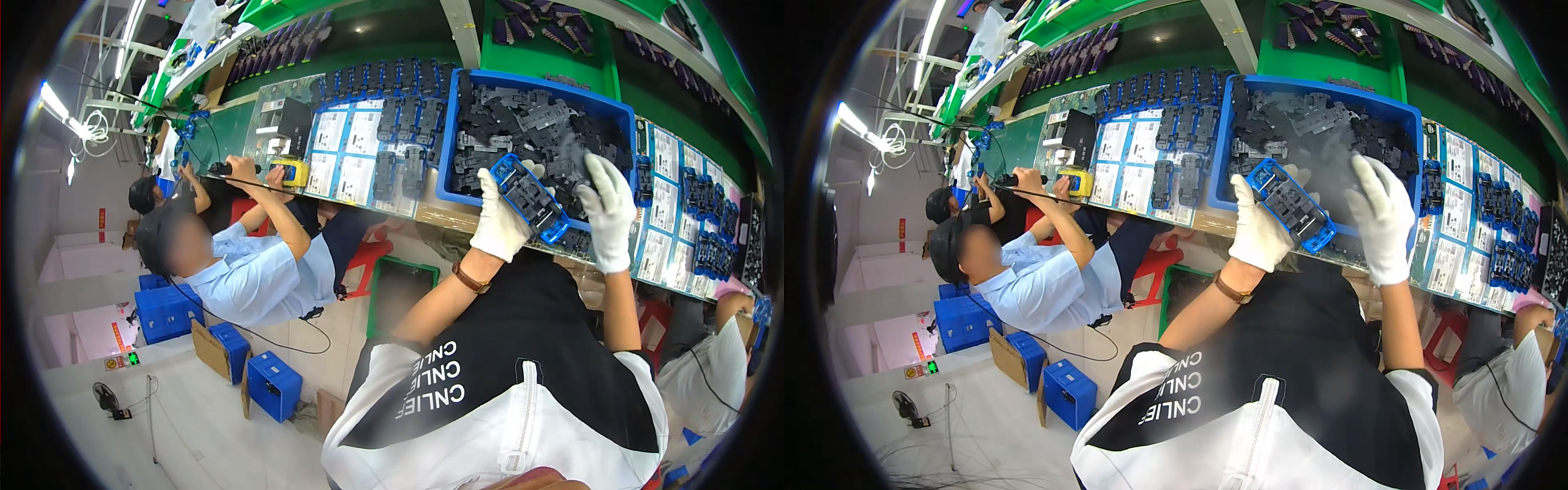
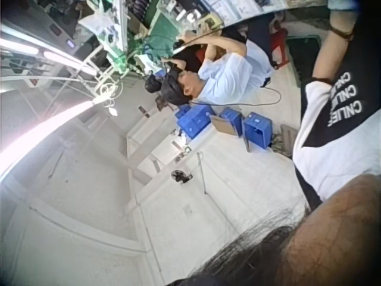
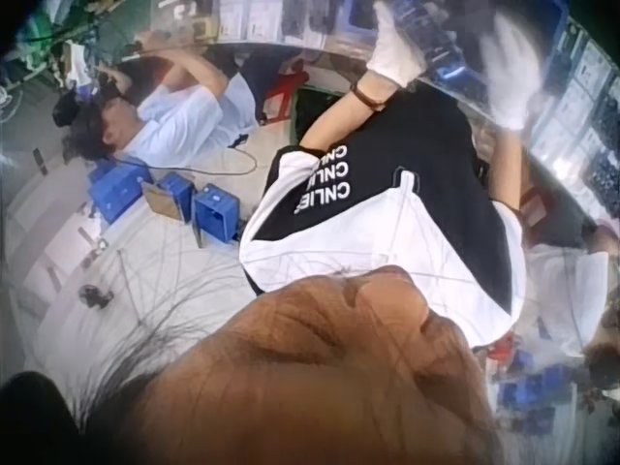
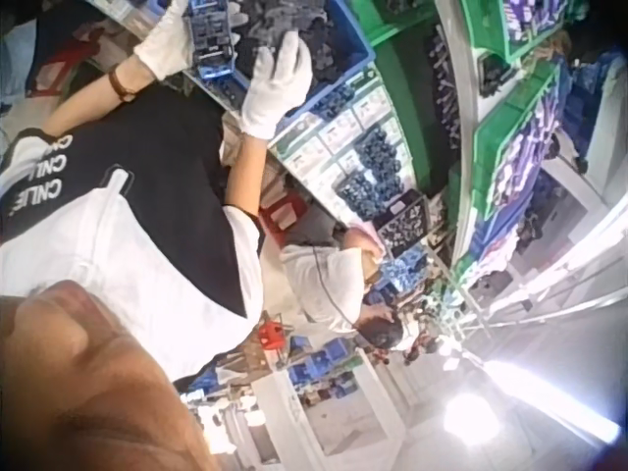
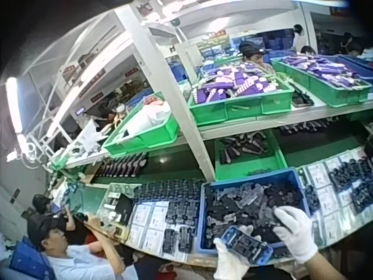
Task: Assembling small plastic components into a larger blue plastic housing on a factory assembly line.
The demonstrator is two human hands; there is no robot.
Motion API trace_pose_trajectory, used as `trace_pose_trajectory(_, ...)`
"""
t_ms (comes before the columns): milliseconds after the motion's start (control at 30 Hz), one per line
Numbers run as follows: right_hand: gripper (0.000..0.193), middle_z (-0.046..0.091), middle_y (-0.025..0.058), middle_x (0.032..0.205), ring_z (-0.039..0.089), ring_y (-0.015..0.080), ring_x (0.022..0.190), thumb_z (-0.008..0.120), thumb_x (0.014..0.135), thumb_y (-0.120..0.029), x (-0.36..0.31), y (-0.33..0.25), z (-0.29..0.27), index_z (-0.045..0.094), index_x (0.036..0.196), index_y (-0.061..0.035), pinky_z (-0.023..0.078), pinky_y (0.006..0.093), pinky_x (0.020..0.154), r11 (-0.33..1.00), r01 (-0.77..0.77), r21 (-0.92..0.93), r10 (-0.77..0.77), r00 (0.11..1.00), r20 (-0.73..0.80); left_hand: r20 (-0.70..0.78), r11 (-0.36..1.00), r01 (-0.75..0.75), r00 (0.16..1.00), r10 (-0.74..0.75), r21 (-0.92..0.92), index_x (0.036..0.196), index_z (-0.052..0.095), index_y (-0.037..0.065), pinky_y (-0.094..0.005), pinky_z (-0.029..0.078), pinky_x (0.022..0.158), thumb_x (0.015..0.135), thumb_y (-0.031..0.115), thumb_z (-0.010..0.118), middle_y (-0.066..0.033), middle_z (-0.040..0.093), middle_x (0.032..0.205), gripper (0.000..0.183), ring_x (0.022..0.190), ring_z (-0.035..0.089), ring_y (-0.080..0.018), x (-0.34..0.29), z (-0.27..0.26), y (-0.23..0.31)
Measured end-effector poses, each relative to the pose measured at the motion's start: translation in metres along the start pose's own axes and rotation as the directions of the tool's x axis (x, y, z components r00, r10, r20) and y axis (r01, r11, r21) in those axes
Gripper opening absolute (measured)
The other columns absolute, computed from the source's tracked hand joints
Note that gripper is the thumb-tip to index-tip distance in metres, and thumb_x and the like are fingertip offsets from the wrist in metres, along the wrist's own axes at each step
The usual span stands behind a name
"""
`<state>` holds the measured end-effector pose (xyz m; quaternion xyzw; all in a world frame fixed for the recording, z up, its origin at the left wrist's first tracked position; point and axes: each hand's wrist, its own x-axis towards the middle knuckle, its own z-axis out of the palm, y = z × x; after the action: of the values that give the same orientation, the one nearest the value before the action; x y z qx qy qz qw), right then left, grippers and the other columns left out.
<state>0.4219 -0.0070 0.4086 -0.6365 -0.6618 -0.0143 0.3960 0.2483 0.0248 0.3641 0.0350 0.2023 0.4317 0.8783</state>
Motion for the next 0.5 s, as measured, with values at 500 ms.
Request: trace_pose_trajectory(500, 0.058, 0.057, 0.0081, 0.111, 0.057, 0.0285, 0.094, 0.073, 0.065, -0.022, -0.026, -0.053, 0.032, 0.056, 0.12, -0.0228, 0.045, 0.0424, 0.085, 0.984, 0.104, -0.144, -0.109, 0.994, -0.022, 0.018, 0.965, -0.224, 0.975, 0.223, 0.137, 0.125, 0.046, 0.014, -0.0354, 0.042, 0.096, 0.072, 0.078, 0.041, -0.0061, 0.054, 0.123, 0.083, 0.109, 0.052, -0.0204, 0.016, -0.011, -0.021)
